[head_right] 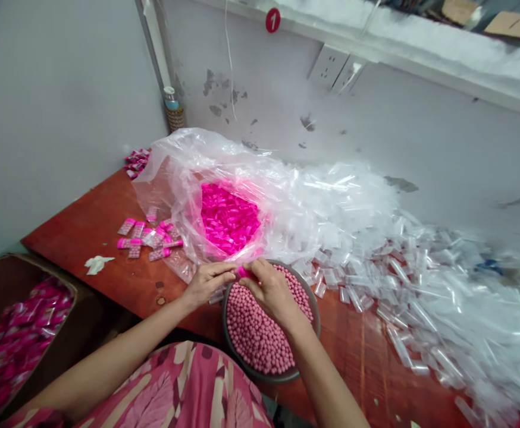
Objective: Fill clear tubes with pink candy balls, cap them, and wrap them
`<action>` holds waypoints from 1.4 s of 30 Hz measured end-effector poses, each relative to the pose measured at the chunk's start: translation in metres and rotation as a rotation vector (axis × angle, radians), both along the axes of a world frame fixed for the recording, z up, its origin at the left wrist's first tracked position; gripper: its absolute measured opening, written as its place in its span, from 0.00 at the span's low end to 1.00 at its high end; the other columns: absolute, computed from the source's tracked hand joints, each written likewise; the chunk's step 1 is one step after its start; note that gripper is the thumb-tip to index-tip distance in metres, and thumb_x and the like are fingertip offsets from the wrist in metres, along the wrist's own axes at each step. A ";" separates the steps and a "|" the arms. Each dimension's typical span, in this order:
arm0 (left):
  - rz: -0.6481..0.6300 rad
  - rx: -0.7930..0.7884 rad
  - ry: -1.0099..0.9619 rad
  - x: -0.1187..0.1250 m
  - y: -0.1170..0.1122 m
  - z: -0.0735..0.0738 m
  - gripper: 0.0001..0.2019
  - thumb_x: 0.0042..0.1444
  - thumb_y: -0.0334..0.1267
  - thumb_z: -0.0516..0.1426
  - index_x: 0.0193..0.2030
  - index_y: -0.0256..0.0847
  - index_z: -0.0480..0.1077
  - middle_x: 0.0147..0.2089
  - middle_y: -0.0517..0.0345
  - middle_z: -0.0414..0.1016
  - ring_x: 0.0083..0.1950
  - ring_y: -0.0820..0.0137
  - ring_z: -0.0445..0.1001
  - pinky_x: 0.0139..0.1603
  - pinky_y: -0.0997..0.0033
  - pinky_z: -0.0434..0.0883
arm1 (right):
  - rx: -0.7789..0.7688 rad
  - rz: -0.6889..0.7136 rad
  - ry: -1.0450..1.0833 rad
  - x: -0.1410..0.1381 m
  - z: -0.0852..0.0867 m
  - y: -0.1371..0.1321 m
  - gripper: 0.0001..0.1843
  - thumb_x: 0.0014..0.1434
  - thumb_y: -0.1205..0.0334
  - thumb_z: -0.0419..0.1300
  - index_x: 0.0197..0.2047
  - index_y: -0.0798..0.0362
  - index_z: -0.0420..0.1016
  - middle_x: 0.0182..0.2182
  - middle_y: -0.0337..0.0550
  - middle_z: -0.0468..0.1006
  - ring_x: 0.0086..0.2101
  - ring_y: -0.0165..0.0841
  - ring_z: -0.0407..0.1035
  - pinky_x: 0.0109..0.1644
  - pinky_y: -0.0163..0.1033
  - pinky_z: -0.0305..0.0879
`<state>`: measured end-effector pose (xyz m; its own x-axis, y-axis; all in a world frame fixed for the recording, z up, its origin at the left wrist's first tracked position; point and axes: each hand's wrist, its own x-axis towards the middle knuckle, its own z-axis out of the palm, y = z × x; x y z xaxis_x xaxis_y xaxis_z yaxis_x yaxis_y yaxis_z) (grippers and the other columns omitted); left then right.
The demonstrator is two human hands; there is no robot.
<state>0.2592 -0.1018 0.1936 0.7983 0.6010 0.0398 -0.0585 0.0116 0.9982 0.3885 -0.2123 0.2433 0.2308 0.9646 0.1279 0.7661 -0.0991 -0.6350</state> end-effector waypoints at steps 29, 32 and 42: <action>-0.101 -0.114 0.003 -0.007 -0.004 0.008 0.11 0.48 0.37 0.57 0.38 0.42 0.76 0.38 0.55 0.78 0.39 0.63 0.74 0.42 0.67 0.68 | -0.137 -0.222 1.413 -0.010 -0.012 -0.005 0.16 0.50 0.57 0.60 0.42 0.54 0.73 0.36 0.46 0.76 0.38 0.36 0.70 0.40 0.45 0.68; -0.095 0.014 0.022 -0.011 0.000 0.012 0.10 0.49 0.35 0.56 0.38 0.43 0.76 0.38 0.56 0.78 0.39 0.63 0.74 0.41 0.68 0.68 | -0.125 -0.250 1.453 -0.014 -0.017 -0.001 0.16 0.47 0.58 0.63 0.40 0.55 0.74 0.32 0.45 0.77 0.35 0.36 0.71 0.38 0.45 0.69; 0.033 -0.095 0.237 -0.014 0.019 -0.021 0.14 0.44 0.41 0.60 0.39 0.43 0.75 0.41 0.56 0.77 0.42 0.61 0.74 0.48 0.62 0.67 | -0.003 -0.373 1.449 -0.027 -0.037 0.018 0.16 0.48 0.56 0.62 0.40 0.52 0.73 0.34 0.40 0.75 0.33 0.31 0.71 0.38 0.39 0.69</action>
